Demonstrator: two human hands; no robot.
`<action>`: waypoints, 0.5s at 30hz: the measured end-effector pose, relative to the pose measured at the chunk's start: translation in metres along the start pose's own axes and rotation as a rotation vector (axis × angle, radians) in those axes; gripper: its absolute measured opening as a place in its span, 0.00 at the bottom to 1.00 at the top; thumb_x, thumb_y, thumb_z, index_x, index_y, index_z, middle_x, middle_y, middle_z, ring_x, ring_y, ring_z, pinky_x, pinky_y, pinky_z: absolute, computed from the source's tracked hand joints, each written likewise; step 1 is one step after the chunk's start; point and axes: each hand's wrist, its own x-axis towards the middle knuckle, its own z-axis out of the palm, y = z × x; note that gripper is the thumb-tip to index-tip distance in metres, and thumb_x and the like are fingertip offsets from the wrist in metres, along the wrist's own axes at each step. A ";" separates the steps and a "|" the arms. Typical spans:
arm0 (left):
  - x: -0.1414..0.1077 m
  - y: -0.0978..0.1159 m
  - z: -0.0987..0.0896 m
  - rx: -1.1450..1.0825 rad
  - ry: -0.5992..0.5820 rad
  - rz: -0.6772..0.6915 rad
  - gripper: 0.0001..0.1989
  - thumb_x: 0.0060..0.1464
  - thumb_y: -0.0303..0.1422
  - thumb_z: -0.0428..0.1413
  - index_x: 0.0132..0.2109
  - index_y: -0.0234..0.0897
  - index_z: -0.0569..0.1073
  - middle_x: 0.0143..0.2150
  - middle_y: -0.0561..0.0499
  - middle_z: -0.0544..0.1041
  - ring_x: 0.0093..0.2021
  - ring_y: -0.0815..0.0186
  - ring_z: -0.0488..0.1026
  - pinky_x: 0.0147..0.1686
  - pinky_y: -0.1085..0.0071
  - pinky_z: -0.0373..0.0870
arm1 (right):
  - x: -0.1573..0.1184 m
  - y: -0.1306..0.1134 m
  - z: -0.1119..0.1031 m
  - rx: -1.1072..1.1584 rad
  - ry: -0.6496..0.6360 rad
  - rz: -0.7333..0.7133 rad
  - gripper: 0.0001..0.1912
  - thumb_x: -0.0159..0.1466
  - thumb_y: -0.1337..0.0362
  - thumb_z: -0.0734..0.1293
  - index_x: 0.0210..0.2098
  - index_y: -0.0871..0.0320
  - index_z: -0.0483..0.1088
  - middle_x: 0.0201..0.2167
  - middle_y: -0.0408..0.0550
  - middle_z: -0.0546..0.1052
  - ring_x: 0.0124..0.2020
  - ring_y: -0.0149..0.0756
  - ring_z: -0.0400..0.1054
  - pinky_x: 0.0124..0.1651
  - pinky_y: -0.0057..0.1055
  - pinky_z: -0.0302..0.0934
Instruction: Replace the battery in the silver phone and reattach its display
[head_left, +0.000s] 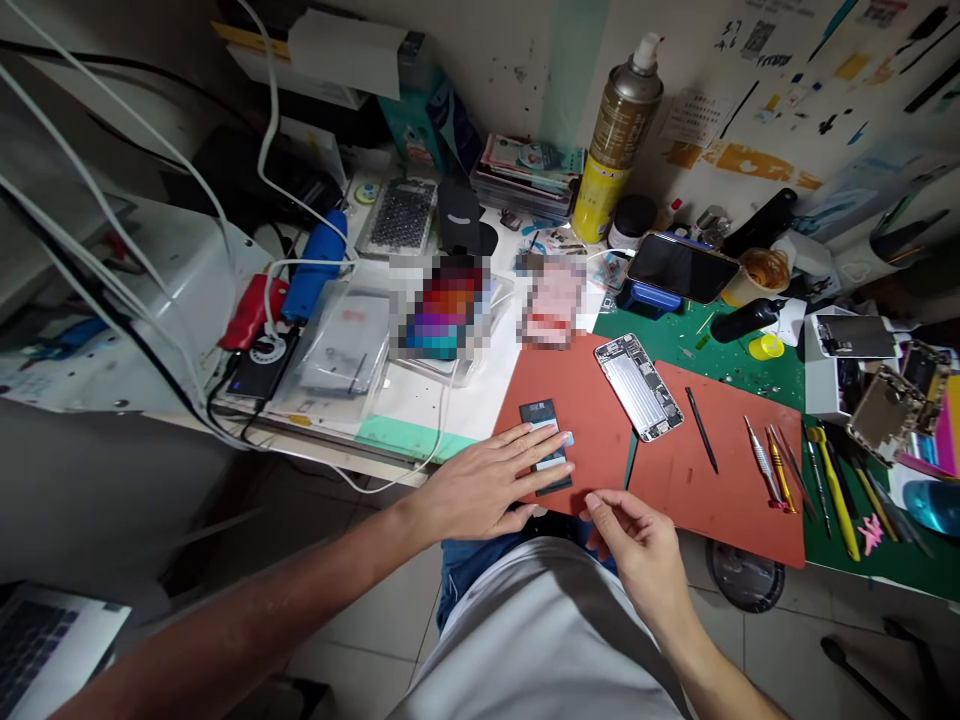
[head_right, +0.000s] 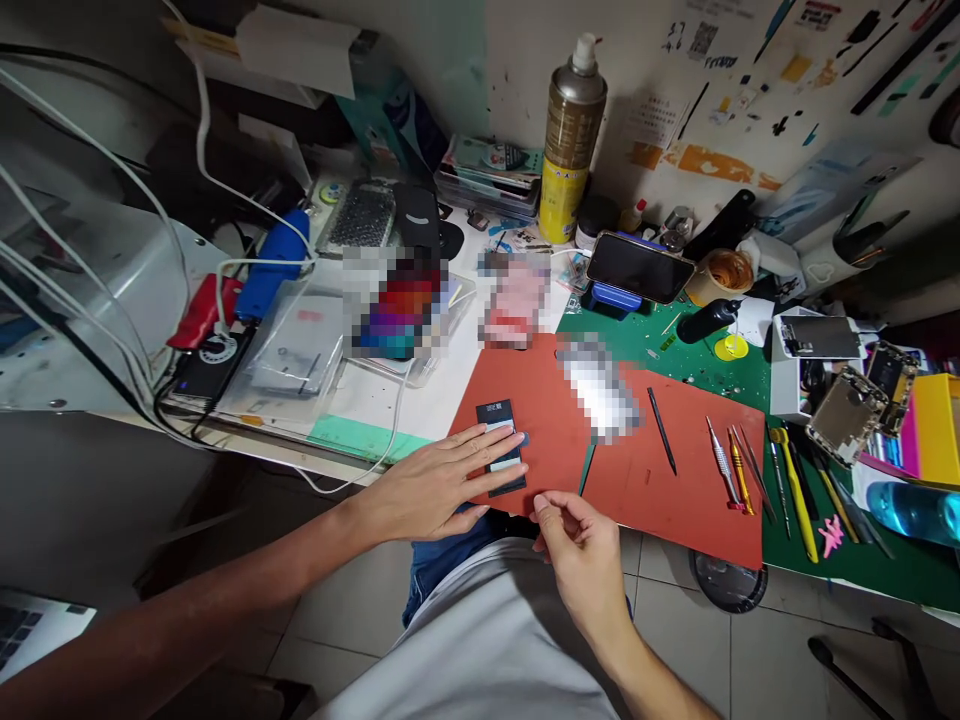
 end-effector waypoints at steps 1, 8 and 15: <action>0.000 -0.001 -0.002 -0.009 0.006 0.010 0.33 0.67 0.36 0.57 0.76 0.48 0.60 0.82 0.46 0.46 0.80 0.53 0.49 0.77 0.54 0.50 | -0.001 0.001 0.000 -0.001 -0.006 -0.001 0.25 0.61 0.41 0.75 0.38 0.58 0.83 0.31 0.51 0.82 0.24 0.35 0.71 0.26 0.29 0.64; -0.012 0.013 -0.003 0.003 0.141 -0.026 0.35 0.66 0.31 0.55 0.77 0.43 0.57 0.80 0.44 0.53 0.80 0.52 0.49 0.77 0.50 0.53 | -0.005 0.002 0.004 0.048 0.058 -0.028 0.28 0.61 0.42 0.76 0.49 0.58 0.81 0.41 0.56 0.84 0.28 0.37 0.75 0.27 0.31 0.66; -0.025 0.052 0.039 0.092 0.405 -0.150 0.40 0.62 0.21 0.52 0.78 0.28 0.50 0.69 0.36 0.73 0.75 0.50 0.62 0.72 0.50 0.66 | 0.008 -0.005 0.020 0.164 0.036 -0.003 0.36 0.58 0.42 0.77 0.55 0.61 0.75 0.42 0.55 0.83 0.22 0.34 0.72 0.23 0.31 0.65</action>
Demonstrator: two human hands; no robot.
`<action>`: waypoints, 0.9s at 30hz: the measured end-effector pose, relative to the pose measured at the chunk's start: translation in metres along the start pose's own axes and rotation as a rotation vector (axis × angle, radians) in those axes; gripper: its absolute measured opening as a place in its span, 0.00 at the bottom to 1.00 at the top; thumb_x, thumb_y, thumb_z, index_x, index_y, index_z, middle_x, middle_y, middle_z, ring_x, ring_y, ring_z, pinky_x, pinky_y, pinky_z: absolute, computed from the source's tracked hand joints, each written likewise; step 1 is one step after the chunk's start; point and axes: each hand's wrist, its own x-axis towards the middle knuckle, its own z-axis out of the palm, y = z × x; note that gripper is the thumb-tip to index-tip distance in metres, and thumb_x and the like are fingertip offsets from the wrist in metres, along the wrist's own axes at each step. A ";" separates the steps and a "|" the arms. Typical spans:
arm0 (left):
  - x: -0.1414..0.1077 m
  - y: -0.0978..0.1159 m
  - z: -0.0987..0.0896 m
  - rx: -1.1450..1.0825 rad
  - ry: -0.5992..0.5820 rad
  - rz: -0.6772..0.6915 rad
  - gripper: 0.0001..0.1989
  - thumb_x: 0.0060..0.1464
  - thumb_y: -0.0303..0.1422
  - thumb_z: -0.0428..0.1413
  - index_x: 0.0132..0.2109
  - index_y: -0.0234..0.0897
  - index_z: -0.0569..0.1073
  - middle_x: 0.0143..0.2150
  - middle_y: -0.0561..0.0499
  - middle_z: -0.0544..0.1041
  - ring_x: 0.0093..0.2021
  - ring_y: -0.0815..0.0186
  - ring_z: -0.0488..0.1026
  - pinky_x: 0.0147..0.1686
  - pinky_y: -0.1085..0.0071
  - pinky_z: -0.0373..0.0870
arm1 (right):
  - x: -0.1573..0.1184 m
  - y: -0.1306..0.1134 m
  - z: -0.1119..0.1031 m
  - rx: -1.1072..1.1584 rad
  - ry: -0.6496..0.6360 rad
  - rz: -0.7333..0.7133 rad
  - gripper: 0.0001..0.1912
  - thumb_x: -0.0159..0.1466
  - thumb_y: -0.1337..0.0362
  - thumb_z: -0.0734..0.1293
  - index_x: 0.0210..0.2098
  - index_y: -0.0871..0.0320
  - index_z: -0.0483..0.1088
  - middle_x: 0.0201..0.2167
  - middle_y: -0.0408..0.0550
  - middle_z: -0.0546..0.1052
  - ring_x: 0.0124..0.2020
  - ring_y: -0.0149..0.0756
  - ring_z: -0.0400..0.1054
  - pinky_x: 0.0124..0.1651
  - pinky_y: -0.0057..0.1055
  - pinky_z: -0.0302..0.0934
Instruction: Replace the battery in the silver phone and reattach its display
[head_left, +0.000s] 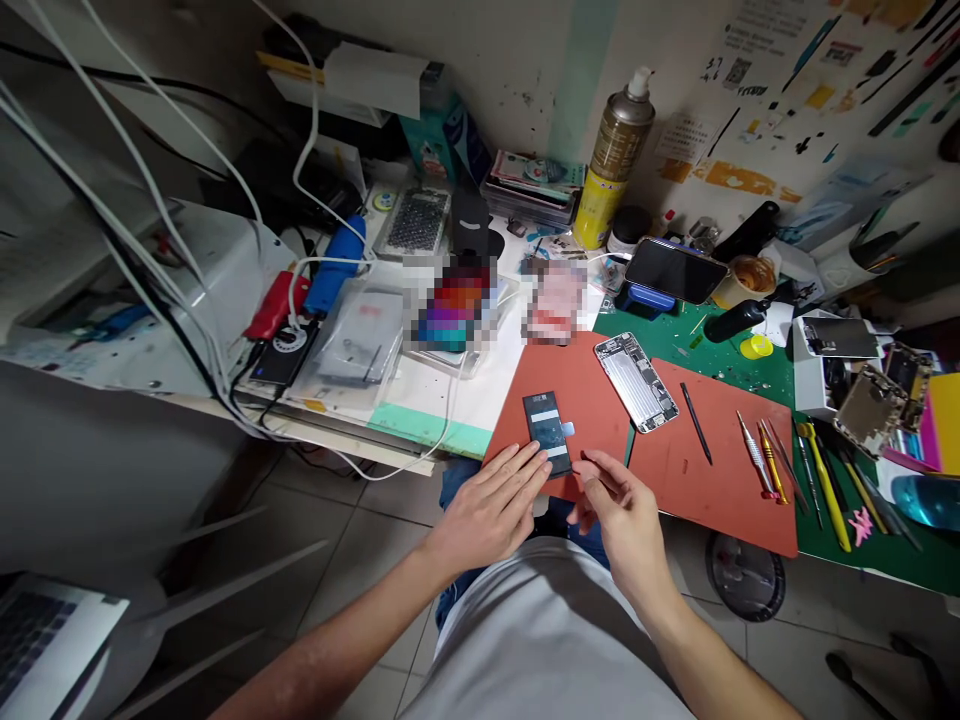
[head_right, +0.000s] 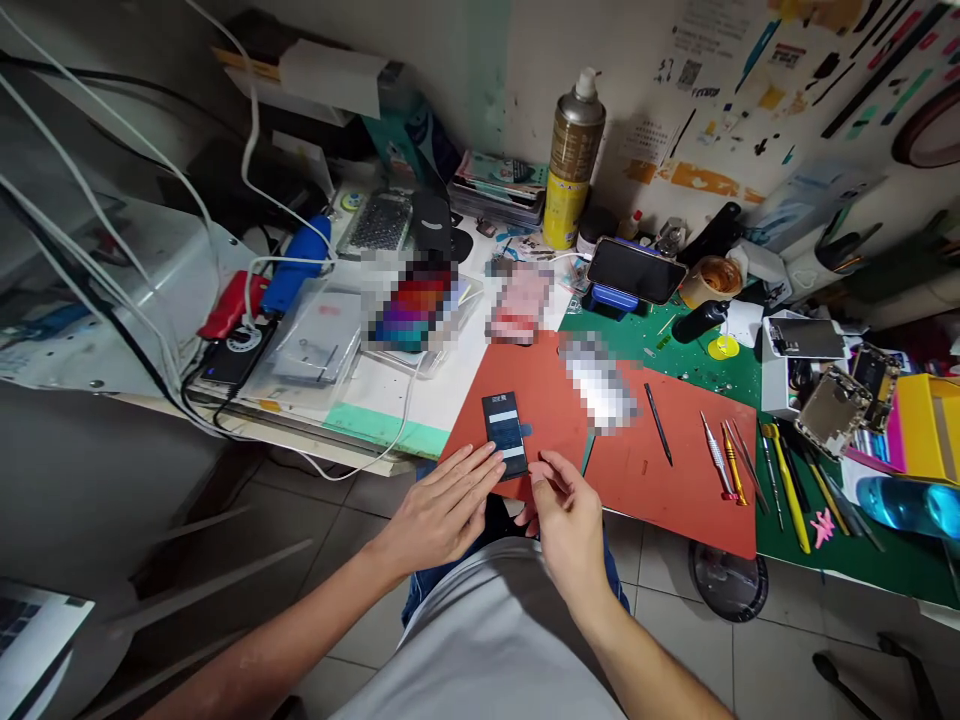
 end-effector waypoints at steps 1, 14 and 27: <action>-0.001 0.003 0.003 -0.001 0.005 -0.021 0.41 0.62 0.21 0.52 0.78 0.28 0.48 0.70 0.35 0.72 0.75 0.49 0.61 0.72 0.49 0.66 | 0.004 0.000 0.002 -0.028 -0.002 -0.008 0.36 0.57 0.42 0.77 0.54 0.62 0.75 0.39 0.53 0.83 0.20 0.32 0.69 0.22 0.31 0.64; 0.016 0.030 -0.007 -0.756 0.492 -0.960 0.25 0.70 0.39 0.55 0.70 0.40 0.67 0.65 0.38 0.77 0.63 0.54 0.77 0.62 0.54 0.76 | 0.016 -0.005 0.019 -0.129 -0.046 -0.113 0.24 0.53 0.43 0.80 0.29 0.58 0.78 0.16 0.38 0.69 0.18 0.30 0.61 0.25 0.29 0.56; 0.073 0.047 -0.031 -1.500 0.490 -1.255 0.17 0.46 0.39 0.75 0.37 0.34 0.81 0.32 0.50 0.84 0.28 0.67 0.79 0.29 0.74 0.75 | -0.008 -0.006 0.004 -0.119 -0.287 -0.109 0.23 0.61 0.43 0.76 0.30 0.58 0.77 0.17 0.43 0.75 0.15 0.27 0.60 0.20 0.26 0.52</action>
